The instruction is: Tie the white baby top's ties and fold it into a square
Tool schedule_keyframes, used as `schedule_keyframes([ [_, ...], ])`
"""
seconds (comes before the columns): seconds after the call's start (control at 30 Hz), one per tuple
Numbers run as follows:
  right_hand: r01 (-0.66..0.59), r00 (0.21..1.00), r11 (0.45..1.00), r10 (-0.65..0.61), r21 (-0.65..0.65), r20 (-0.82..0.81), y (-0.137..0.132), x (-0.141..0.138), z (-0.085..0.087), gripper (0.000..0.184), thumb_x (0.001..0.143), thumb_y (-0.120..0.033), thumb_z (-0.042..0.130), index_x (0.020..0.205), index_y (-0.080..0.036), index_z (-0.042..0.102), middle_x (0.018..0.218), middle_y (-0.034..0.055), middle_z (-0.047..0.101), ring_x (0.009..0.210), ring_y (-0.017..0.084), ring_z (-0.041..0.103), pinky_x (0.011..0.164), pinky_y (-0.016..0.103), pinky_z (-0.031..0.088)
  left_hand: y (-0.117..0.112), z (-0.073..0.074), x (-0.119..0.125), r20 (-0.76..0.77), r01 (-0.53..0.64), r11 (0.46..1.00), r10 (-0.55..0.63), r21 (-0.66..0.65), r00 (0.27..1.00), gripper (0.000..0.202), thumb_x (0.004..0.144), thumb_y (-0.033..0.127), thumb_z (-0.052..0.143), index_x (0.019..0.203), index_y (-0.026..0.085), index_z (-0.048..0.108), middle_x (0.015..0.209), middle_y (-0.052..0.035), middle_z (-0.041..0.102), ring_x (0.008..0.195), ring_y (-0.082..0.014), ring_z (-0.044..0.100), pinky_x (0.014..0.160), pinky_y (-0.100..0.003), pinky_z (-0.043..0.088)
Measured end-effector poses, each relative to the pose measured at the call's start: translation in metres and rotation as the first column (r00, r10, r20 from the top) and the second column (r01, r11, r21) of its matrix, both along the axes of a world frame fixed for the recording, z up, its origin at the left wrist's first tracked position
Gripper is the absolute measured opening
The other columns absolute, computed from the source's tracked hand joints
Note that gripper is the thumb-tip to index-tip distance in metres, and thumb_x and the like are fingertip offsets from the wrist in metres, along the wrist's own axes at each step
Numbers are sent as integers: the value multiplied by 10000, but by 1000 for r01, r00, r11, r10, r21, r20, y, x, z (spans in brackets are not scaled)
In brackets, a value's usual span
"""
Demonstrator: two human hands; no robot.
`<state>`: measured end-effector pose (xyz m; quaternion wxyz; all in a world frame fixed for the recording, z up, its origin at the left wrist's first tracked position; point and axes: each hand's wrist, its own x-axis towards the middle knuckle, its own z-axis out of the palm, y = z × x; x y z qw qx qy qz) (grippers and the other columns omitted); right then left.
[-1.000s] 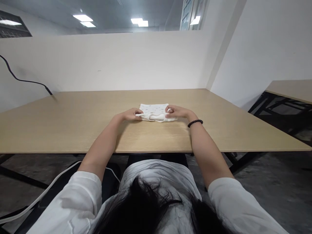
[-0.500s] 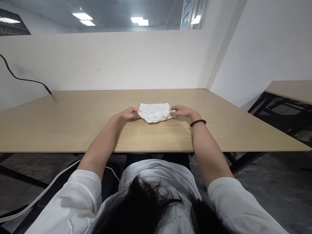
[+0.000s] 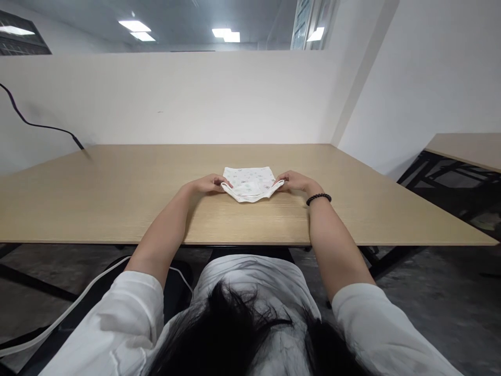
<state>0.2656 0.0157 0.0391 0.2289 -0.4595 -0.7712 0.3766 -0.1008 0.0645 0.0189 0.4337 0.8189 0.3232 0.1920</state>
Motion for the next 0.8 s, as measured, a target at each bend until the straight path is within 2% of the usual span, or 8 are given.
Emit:
schedule_keyframes([
  [0.1, -43, 990, 998, 36, -52, -140, -5, -1, 4, 354, 622, -349, 838, 943, -205, 792, 1012, 52, 774, 994, 251, 672, 893, 331, 485, -4, 4, 0, 66, -5, 999, 8, -43, 998, 408, 641, 400, 831, 974, 172, 772, 1090, -107, 754, 1051, -260, 661, 950, -367, 489],
  [0.27, -63, 940, 997, 41, -53, -337, -1, 0, 4, 405, 637, -380, 864, 977, -185, 761, 1080, 81, 757, 1054, 250, 660, 957, 361, 488, -2, 8, -2, 175, -96, 991, 112, -97, 978, 417, 660, 467, 831, 938, 167, 748, 975, -92, 757, 947, -253, 690, 875, -361, 525],
  [0.43, -19, 864, 995, -31, -94, -503, 9, -5, -8, 536, 713, -432, 842, 1173, -219, 669, 1054, 78, 747, 1011, 227, 669, 899, 370, 542, 5, 1, -1, 311, -166, 958, 235, -235, 921, 514, 671, 438, 850, 1083, 169, 701, 1050, -129, 745, 1014, -269, 687, 888, -365, 536],
  [0.57, 99, 839, 986, -153, -131, -522, 17, -16, -21, 521, 798, -405, 776, 1259, -231, 606, 1073, 86, 731, 942, 215, 670, 796, 348, 566, 12, -11, 4, 315, -264, 910, 365, -319, 876, 427, 759, 365, 788, 1126, 187, 661, 1163, -146, 725, 1099, -283, 670, 919, -392, 552],
  [0.67, 223, 844, 962, -272, -158, -461, 21, -24, -28, 413, 819, -414, 755, 1155, -206, 636, 939, 84, 734, 821, 211, 656, 691, 321, 547, 16, -20, 10, 263, -356, 856, 466, -375, 845, 353, 814, 281, 730, 1138, 184, 630, 1207, -156, 708, 1088, -272, 680, 893, -384, 576],
  [0.8, 335, 876, 926, -375, -177, -305, 22, -29, -29, 239, 804, -373, 764, 820, -167, 644, 659, 32, 648, 595, 155, 566, 560, 265, 452, 19, -23, 13, 201, -423, 801, 538, -424, 818, 378, 762, 170, 769, 1109, 162, 619, 1141, -152, 717, 999, -243, 706, 835, -328, 590],
])
